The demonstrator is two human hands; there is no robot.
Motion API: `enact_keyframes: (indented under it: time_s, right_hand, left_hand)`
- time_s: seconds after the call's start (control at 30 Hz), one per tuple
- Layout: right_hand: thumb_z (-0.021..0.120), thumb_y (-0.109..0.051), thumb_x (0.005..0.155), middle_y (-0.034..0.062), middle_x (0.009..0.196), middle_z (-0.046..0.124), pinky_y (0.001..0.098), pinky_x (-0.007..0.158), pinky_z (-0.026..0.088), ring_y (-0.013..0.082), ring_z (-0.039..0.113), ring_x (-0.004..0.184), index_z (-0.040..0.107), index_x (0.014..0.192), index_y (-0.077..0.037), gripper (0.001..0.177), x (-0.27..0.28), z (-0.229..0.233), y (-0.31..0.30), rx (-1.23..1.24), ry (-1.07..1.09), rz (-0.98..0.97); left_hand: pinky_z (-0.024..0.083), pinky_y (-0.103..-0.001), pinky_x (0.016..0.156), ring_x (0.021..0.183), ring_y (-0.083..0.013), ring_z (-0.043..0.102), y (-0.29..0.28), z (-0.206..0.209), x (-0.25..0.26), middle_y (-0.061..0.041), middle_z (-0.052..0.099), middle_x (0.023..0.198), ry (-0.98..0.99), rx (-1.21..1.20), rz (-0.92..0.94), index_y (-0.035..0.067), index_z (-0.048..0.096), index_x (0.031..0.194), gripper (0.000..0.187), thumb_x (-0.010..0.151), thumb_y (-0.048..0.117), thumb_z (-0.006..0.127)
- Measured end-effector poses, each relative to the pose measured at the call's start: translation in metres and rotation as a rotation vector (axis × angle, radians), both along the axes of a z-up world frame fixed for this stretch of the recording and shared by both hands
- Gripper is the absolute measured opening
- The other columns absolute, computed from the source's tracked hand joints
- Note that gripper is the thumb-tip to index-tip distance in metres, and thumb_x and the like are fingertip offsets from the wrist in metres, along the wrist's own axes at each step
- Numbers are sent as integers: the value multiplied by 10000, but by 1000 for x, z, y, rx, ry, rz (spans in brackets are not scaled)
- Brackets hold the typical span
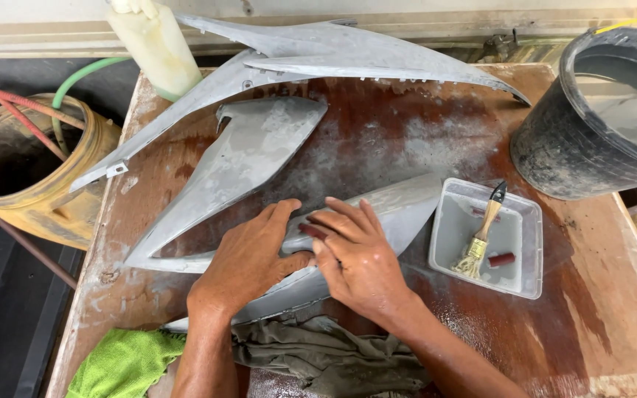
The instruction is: The person sands the surface of a grey plastic motorcycle fairing part using a small sanding block. They hold the part steady with one hand while rubbing the sanding block over the surface with the other hand, working on different sections of the part.
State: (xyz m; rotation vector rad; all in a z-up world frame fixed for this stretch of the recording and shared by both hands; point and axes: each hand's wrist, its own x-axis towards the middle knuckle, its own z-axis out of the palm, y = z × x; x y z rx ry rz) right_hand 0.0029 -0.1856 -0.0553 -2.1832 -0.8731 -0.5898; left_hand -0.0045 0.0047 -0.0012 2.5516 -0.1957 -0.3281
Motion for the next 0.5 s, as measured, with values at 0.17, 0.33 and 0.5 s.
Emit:
enact_keyframes:
  time_s: [0.17,0.33,0.5]
  right_hand:
    - [577,-198,1005,82,1187,740,651,1117,336,374,609,1276,774,981,-105,219,10,-4,-21,-18,35,-98]
    - [523,-157,1032,155,1102,763,688,1077,407,435,644,1213,772,872,-69,309,33,-38,-71,6,115,-291]
    - [576,-153,1035,135,1106,759,592,1063,455,406,658,1195,759,869,-51,267,42,-54,-92,-13,98,-437]
  left_hand:
    - [513,-632,918,1105,-496,674,0,2,-1,-211,629,1333,13,-11,-10,80,429,1468,763,834,288,801]
    - [524,-612,895,1052,-488,693,-1,6,-2,-205,637,1317,8,-3,-11,79,442,1469,754,845,310,795]
    - [534,-605,856,992,-474,710,-2,5,-2,-204,645,1293,-11,11,-17,74,447,1470,752,849,317,794]
